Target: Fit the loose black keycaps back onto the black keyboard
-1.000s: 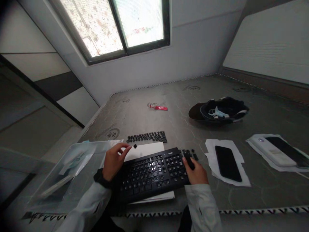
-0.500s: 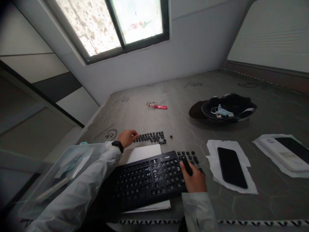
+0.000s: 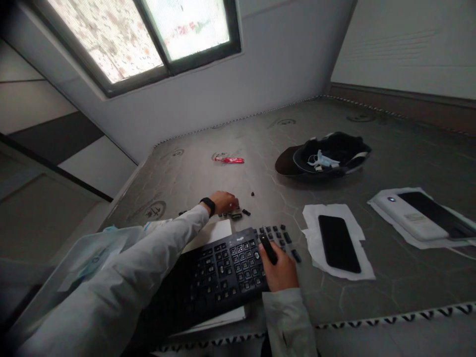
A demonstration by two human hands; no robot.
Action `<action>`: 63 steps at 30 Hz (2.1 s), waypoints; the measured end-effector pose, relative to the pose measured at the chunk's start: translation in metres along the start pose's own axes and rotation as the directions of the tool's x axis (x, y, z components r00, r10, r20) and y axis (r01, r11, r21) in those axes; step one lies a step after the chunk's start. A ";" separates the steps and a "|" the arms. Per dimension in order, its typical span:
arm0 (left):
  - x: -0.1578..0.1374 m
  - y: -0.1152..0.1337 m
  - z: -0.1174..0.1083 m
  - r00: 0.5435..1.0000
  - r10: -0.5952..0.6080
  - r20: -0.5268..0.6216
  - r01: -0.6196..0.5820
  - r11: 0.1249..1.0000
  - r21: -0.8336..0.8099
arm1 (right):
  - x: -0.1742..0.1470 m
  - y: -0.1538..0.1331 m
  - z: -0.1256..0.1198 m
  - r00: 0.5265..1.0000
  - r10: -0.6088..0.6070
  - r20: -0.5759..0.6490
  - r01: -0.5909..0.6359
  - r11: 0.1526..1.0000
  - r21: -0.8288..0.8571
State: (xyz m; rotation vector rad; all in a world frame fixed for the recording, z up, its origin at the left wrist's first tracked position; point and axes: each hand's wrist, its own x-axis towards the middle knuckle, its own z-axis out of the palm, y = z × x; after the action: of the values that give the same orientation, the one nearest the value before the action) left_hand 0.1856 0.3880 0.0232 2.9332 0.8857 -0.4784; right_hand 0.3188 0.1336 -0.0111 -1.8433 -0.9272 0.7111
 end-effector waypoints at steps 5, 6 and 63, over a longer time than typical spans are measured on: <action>0.056 0.019 0.012 0.975 0.191 0.114 -0.200 0.977 0.074 | 0.001 0.000 0.000 1.000 -0.002 0.022 0.001 1.000 0.018; 0.064 0.023 0.015 0.969 0.210 0.131 -0.222 0.971 0.087 | 0.002 0.000 0.000 1.000 -0.002 0.015 0.002 1.000 0.021; 0.064 0.012 0.035 0.989 0.123 0.076 -0.109 0.979 -0.171 | 0.003 0.003 -0.001 0.998 -0.013 0.058 0.012 1.000 0.020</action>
State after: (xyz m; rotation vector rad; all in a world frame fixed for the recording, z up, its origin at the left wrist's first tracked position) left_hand 0.2329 0.4078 -0.0303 2.7705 0.7028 -0.4942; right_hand 0.3221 0.1350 -0.0134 -1.8067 -0.9654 0.7667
